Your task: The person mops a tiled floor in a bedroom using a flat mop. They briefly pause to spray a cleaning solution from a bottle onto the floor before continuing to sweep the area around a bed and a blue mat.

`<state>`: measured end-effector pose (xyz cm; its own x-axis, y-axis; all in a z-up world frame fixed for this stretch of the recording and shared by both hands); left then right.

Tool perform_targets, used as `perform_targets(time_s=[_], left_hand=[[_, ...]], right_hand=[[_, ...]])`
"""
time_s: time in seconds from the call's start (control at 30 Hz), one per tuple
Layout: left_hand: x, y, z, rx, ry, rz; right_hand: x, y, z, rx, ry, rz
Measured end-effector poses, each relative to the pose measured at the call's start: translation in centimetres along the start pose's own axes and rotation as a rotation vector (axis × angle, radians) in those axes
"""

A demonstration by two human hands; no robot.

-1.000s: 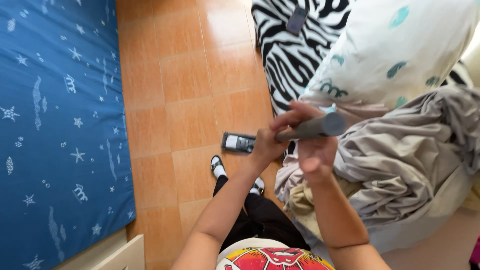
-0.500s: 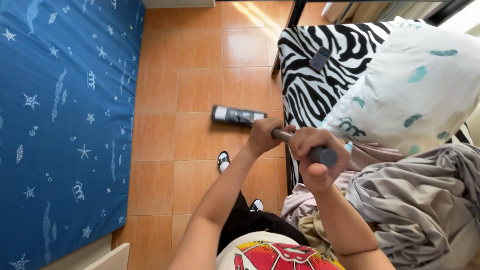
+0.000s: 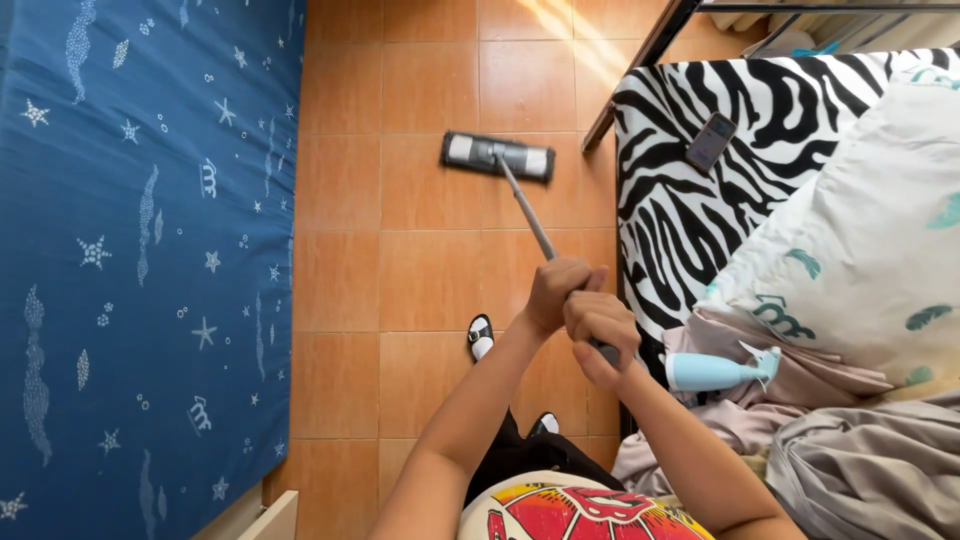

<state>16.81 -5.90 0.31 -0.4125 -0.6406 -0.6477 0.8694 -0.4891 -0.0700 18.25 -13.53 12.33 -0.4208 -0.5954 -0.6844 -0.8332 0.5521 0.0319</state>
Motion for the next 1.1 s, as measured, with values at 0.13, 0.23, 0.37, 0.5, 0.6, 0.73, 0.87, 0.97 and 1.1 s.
perform_targets(time_s=[0.13,0.23,0.37,0.5,0.6,0.73,0.87,0.97,1.1], left_hand=[[-0.8,0.1,-9.3,-0.028,0.003,-0.018],[-1.7,1.0,-12.4,-0.035,0.021,-0.144],[-5.1,-0.4,-7.1,-0.074,-0.039,0.010],[-9.1,-3.3,2.2,-0.134,-0.107,0.070],[-10.8,-6.3,6.4,-0.102,-0.089,0.079],[-8.9,-7.9,3.9,-0.110,-0.043,0.153],[-8.6,-8.1,0.0,-0.108,0.004,0.208],[-8.8,-7.6,-3.6,-0.136,0.031,0.214],[-7.3,-6.5,-12.3,-0.224,0.046,0.151]], right_hand=[[0.2,1.0,8.3,0.108,0.040,-0.017],[0.4,0.7,11.8,0.157,0.095,0.056],[-3.8,1.0,7.8,0.173,0.247,0.047],[-9.5,3.1,-0.3,0.046,0.290,-0.012],[-10.5,4.7,-2.4,-0.007,0.210,0.052],[-10.3,6.8,-1.1,-0.067,0.069,-0.016],[-10.0,8.1,1.4,-0.056,0.037,-0.117],[-9.7,8.1,4.7,0.046,0.031,-0.081],[-5.9,6.9,13.4,0.215,0.069,-0.073]])
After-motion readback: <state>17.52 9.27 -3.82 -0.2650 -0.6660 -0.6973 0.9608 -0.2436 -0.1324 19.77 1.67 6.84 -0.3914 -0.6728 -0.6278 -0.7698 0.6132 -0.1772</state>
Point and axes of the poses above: each hand's wrist, its own x-axis away from the middle knuckle, its own y-axis out of the palm, z = x × y, the point moved 6 cm from there along -x, towards the middle knuckle, and after that the axes turned 11 degrees about z, right-handed, at the moved point
